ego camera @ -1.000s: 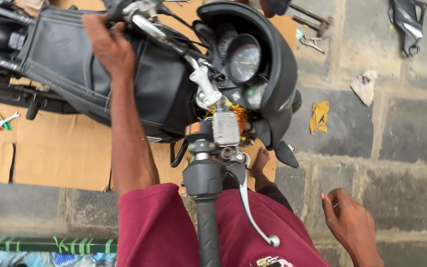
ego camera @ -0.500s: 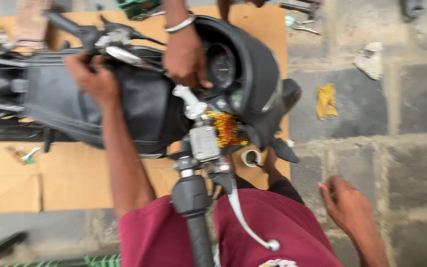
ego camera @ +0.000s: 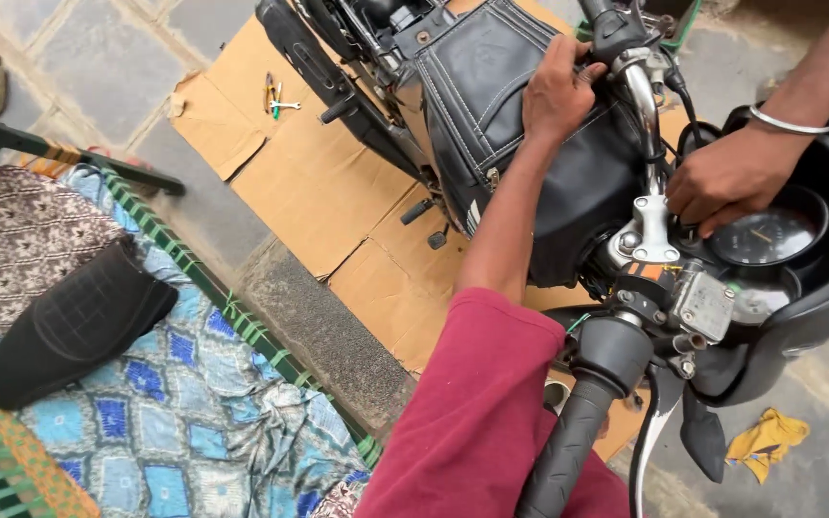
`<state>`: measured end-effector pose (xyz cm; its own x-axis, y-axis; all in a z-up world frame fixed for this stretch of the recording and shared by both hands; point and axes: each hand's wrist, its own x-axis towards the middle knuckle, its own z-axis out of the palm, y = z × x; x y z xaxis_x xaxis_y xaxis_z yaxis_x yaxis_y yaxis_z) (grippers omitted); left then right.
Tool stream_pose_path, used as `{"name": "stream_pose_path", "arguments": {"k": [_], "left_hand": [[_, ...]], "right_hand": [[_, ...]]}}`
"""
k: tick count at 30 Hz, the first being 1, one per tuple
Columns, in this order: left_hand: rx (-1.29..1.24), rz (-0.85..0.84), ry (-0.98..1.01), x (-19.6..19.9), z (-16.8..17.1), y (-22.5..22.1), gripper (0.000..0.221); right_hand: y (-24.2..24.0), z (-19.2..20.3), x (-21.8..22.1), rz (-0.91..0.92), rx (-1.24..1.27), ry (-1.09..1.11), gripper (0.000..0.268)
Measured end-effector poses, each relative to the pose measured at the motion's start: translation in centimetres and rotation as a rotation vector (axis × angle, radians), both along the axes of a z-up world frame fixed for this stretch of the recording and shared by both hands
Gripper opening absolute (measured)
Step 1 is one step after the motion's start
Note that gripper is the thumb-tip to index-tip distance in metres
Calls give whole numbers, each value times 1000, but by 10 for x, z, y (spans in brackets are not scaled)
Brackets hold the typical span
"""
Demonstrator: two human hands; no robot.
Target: The person kneels beside a scooter parked on cardboard and works on the front indicator area, disconnecting a small bulb socket with wires, twisting and handling the bulb and socket by hand, and testing the orange indicator lens at the end.
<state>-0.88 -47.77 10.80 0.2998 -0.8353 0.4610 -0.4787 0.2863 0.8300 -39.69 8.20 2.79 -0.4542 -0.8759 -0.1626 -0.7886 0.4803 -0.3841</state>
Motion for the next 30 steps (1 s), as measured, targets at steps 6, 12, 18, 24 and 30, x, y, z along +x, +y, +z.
{"name": "stream_pose_path", "arguments": {"k": [6, 12, 18, 24, 30], "left_hand": [[32, -77, 63, -1, -10, -4, 34], [-2, -95, 125, 2, -3, -3, 29], [-9, -74, 178, 2, -16, -12, 23], [-72, -51, 193, 4, -32, -22, 20], [84, -147, 369, 6, -15, -20, 19]], "right_hand": [[40, -6, -7, -176, -148, -43, 46], [23, 37, 33, -235, -52, -8, 44], [42, 13, 41, -211, 93, -63, 36], [27, 37, 73, -205, 316, -23, 32], [1, 40, 85, -487, 87, -423, 39]]}}
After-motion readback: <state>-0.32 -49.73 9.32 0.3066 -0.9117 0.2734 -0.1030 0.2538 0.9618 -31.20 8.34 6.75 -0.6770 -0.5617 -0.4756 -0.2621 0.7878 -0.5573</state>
